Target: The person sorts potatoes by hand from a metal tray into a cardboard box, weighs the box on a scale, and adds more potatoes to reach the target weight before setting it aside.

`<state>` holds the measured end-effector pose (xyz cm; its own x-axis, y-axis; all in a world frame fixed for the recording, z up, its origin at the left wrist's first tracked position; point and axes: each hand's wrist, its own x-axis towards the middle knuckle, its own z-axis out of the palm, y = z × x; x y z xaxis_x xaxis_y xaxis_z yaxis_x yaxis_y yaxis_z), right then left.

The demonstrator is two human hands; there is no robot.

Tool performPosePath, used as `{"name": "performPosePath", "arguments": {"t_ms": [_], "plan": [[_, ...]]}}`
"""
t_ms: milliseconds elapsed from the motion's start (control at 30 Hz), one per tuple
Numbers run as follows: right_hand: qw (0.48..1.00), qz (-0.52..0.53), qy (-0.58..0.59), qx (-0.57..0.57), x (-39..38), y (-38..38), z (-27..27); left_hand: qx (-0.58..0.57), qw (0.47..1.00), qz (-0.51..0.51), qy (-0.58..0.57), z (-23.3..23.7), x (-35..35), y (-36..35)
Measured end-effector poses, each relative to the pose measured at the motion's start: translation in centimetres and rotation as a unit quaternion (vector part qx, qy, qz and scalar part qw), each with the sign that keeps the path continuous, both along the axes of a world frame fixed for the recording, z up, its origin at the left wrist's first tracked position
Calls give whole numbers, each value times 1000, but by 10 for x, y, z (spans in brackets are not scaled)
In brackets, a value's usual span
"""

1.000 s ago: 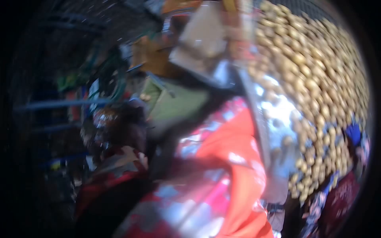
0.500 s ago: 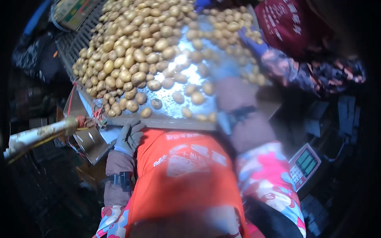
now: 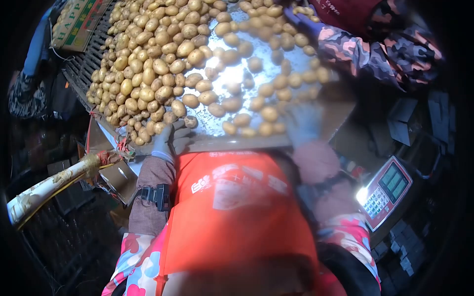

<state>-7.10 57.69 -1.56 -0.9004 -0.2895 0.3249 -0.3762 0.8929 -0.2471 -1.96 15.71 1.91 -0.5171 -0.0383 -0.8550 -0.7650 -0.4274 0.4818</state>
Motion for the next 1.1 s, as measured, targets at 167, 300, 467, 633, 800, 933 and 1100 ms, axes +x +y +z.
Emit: {"name": "performPosePath", "arguments": {"t_ms": [167, 300, 467, 633, 800, 933, 1100], "plan": [[995, -84, -57, -12, -80, 62, -13, -24, 1000, 1, 13, -3, 3, 0], [978, -172, -115, -13, -152, -4, -18, -33, 999, -3, 5, 9, -2, 6], [990, 47, -95, 89, -97, -49, -16, -41, 999, 7, -36, 32, -16, 18], [967, -2, -221, 129, -39, -19, 32, -30, 999, -1, -27, 29, -14, 11], [987, 119, -59, -90, -33, -135, 47, -32, 999, -4, -25, 20, -10, 6], [966, 155, -203, 30, -49, -166, 16, -31, 999, 4, -19, 32, -8, 7], [966, -108, -236, 9, -94, -102, 30, 13, 999, 14, -36, 27, -13, 3]]}}
